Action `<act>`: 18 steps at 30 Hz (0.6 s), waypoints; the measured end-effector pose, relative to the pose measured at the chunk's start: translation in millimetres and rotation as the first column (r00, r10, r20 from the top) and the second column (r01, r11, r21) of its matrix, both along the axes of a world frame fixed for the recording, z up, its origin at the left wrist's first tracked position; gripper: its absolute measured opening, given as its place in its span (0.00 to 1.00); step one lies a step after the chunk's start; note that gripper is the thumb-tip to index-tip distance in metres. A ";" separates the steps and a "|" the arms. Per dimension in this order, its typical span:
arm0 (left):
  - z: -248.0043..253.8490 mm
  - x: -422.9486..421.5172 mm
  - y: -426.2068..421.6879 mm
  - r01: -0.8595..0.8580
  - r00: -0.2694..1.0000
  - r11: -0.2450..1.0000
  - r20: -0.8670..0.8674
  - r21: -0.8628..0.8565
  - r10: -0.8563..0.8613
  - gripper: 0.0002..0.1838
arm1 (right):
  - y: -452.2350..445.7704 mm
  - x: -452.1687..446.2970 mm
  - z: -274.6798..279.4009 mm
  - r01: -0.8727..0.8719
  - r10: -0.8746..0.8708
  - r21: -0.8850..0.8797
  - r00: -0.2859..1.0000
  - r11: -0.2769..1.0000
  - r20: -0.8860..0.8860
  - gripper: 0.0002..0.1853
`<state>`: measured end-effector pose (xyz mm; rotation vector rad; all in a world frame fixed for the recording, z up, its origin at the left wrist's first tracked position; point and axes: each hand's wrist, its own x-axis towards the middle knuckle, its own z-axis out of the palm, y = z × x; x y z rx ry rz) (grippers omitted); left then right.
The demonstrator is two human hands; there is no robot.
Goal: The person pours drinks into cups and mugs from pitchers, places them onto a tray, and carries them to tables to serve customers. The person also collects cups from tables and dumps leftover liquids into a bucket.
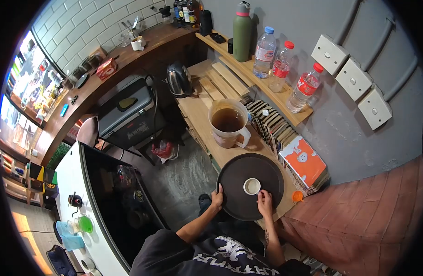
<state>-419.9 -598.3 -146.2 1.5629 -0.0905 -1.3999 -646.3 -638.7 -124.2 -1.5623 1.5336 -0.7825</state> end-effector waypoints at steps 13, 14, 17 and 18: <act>-41.5 -19.5 -15.0 0.089 0.978 0.993 0.180 0.072 -0.100 0.51 | -25.2 -25.9 -9.1 -0.072 -0.129 0.443 0.905 0.894 0.406 0.14; -27.4 -15.0 -14.3 0.118 0.966 0.989 0.222 0.090 -0.135 0.51 | -28.1 -25.4 -12.1 -0.102 -0.124 0.459 0.891 0.883 0.437 0.14; -20.1 -10.3 0.5 0.216 0.916 0.972 0.326 0.091 -0.234 0.50 | -28.3 -24.3 -20.9 -0.115 -0.196 0.493 0.822 0.862 0.535 0.10; -23.8 -4.4 8.0 0.250 0.922 0.966 0.290 0.062 -0.258 0.46 | -27.5 -21.5 -18.5 -0.113 -0.209 0.506 0.818 0.855 0.535 0.09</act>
